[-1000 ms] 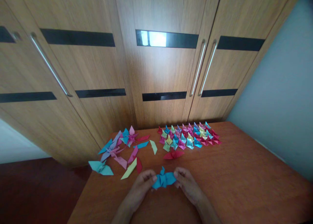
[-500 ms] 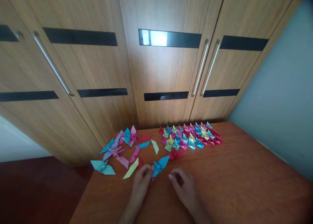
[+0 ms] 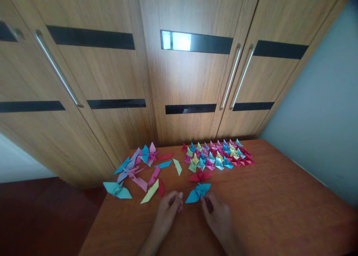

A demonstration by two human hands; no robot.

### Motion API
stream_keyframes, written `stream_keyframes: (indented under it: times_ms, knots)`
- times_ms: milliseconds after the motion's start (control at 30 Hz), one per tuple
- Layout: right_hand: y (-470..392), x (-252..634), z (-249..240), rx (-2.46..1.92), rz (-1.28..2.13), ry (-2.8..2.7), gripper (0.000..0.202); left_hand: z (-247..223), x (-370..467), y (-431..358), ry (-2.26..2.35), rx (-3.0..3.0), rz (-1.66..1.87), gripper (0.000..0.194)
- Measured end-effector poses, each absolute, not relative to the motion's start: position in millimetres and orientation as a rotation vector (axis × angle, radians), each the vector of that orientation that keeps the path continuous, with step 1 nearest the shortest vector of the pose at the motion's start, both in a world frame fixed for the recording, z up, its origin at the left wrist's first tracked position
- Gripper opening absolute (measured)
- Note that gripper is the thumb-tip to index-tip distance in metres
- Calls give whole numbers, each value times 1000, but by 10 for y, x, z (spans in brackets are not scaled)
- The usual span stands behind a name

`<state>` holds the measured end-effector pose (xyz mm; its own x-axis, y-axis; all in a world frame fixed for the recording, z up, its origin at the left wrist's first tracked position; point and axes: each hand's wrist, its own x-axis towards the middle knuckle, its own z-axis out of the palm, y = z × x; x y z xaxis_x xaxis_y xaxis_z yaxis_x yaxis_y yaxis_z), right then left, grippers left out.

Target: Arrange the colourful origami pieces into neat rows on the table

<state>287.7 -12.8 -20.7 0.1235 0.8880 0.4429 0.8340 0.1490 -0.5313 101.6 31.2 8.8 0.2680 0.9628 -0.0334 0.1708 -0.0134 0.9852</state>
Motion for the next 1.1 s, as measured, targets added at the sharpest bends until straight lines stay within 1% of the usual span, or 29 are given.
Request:
stream_keyframes:
  times_ms: [167, 367, 633, 767, 1100]
  knots:
    - [-122, 3325, -278, -1792, -60, -1624, 27, 94, 1029, 298, 1085, 1437, 899, 40]
    - [82, 3702, -282, -2024, -129, -1561, 26, 62, 1038, 284, 1080, 1457, 856, 40]
    - [352, 3655, -248, -2198, -29, -1543, 18, 50, 1023, 305, 1101, 1487, 812, 42]
    - [408, 3641, -225, -2272, 21, -1509, 19, 22, 1023, 313, 1089, 1500, 799, 42]
    - [363, 3585, -185, -2334, -34, -1526, 18, 13, 1025, 306, 1092, 1521, 788, 39]
